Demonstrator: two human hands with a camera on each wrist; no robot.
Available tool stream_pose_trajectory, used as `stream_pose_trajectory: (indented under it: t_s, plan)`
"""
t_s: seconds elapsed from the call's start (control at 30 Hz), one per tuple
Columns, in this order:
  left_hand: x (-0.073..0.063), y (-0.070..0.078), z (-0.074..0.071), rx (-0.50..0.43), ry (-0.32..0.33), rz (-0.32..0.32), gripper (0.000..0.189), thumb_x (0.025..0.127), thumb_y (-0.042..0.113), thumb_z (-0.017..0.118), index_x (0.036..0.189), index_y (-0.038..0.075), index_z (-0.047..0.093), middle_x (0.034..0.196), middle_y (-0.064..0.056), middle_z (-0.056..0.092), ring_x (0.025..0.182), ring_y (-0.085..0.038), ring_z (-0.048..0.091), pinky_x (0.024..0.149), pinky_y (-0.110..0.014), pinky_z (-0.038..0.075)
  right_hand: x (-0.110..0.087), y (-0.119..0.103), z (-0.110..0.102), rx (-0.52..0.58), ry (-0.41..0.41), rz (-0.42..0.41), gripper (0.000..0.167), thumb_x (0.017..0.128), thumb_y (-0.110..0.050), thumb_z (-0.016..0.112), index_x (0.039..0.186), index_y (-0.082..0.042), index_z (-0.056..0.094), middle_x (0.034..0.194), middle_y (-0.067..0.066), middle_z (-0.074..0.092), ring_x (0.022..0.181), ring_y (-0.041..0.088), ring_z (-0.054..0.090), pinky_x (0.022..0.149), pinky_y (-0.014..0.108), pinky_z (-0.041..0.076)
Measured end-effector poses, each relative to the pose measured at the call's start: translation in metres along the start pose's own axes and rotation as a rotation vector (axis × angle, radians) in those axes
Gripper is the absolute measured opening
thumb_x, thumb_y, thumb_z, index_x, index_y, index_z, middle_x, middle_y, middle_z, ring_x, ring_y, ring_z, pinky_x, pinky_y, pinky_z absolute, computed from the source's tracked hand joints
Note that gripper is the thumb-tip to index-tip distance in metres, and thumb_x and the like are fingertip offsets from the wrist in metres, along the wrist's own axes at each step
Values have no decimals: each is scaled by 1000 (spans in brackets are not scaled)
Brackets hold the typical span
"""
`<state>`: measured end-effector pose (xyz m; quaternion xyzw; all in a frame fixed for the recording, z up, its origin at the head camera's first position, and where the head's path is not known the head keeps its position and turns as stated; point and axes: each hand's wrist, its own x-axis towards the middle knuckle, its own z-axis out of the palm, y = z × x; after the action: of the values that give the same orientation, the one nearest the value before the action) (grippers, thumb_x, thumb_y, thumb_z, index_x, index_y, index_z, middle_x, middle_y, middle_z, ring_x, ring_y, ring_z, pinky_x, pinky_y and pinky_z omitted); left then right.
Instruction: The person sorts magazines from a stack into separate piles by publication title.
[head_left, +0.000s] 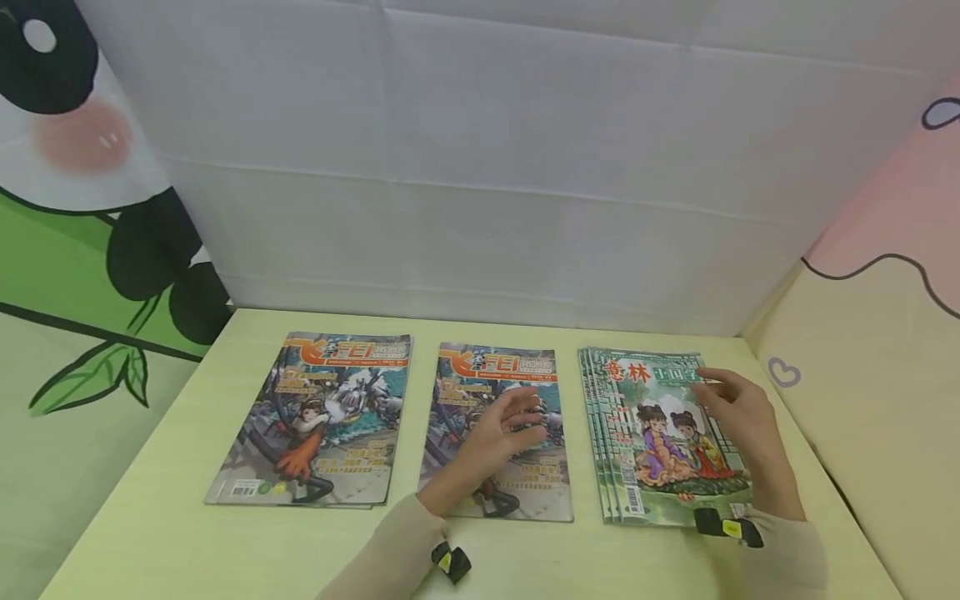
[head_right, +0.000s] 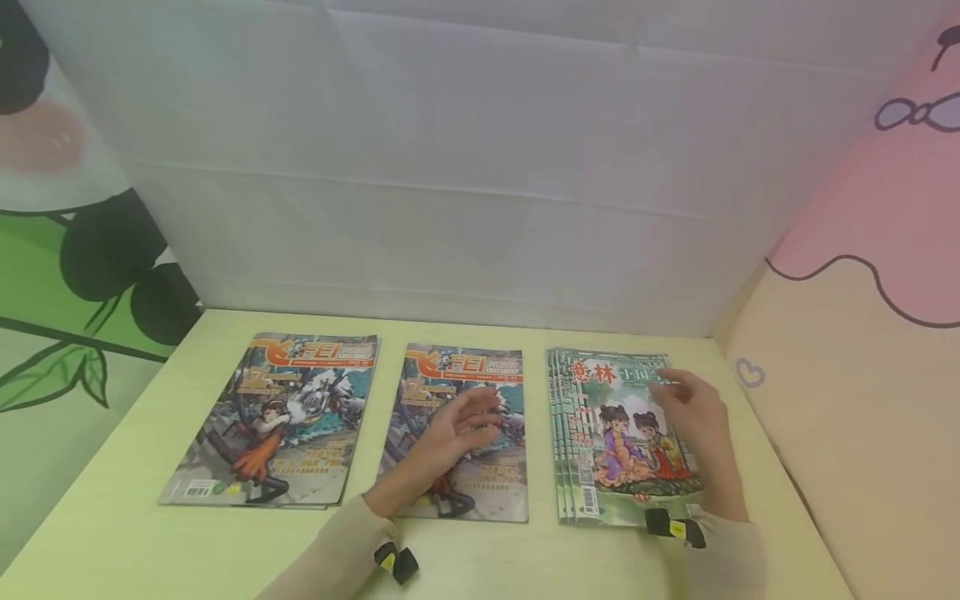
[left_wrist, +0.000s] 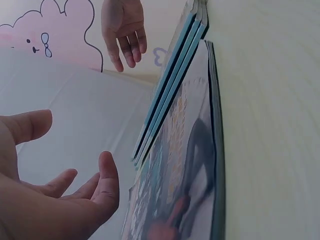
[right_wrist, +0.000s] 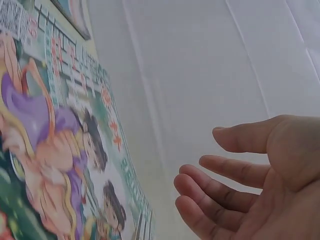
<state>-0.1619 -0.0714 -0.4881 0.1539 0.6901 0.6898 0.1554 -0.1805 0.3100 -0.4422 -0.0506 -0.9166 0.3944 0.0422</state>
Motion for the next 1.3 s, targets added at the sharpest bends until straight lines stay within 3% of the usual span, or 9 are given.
stream_pose_trajectory:
  t_s: [0.1,0.2,0.33,0.53,0.63,0.83,1.0,1.3]
  plan:
    - [-4,2,-15,14,38,10,67,111,14,70,168,0,39,168,-28,47,150,-47,51,117,-58,53,-3,-12,9,-3,3,-38,52,116,-31,62,155,2,60,129,31,74,105,37,74,70,25,54]
    - [-8,5,-31,20,74,7,67,110,13,70,168,0,39,169,-27,46,151,-47,51,118,-57,52,-6,-25,16,3,0,-68,50,116,-30,63,155,1,59,128,29,75,112,44,72,68,25,53]
    - [-14,8,-51,26,125,4,68,110,12,69,170,1,37,170,-25,46,152,-46,50,119,-56,51,-11,-43,26,23,-31,-100,50,116,-28,63,158,-1,58,129,27,74,111,45,71,67,28,53]
    - [-23,14,-79,38,206,12,68,110,10,68,170,3,36,172,-25,43,153,-46,48,124,-60,45,-17,-65,40,25,-79,-150,49,114,-24,66,159,-4,58,130,24,74,121,42,70,82,33,56]
    - [-24,17,-90,38,245,5,68,111,9,67,170,3,36,173,-25,40,154,-46,48,124,-62,43,-18,-71,48,34,-91,-177,47,113,-20,67,157,-3,59,128,24,76,117,42,73,83,36,58]
    - [-23,23,-100,40,288,6,66,111,7,66,170,2,36,171,-28,42,153,-46,48,125,-62,43,-16,-74,71,67,-118,-189,48,112,-16,69,157,-3,59,124,21,77,111,37,75,82,36,58]
    - [-26,27,-104,94,295,-35,67,112,11,66,169,-2,35,170,-29,42,154,-49,46,125,-64,41,-15,-76,92,98,-174,-181,49,111,-13,69,158,0,58,124,20,76,112,36,74,81,38,58]
    - [-26,24,-106,183,312,-198,69,112,20,67,168,-3,35,169,-35,38,155,-54,42,124,-67,41,-25,-84,122,234,-275,-122,62,110,-13,71,164,5,47,136,26,67,116,36,70,89,41,64]
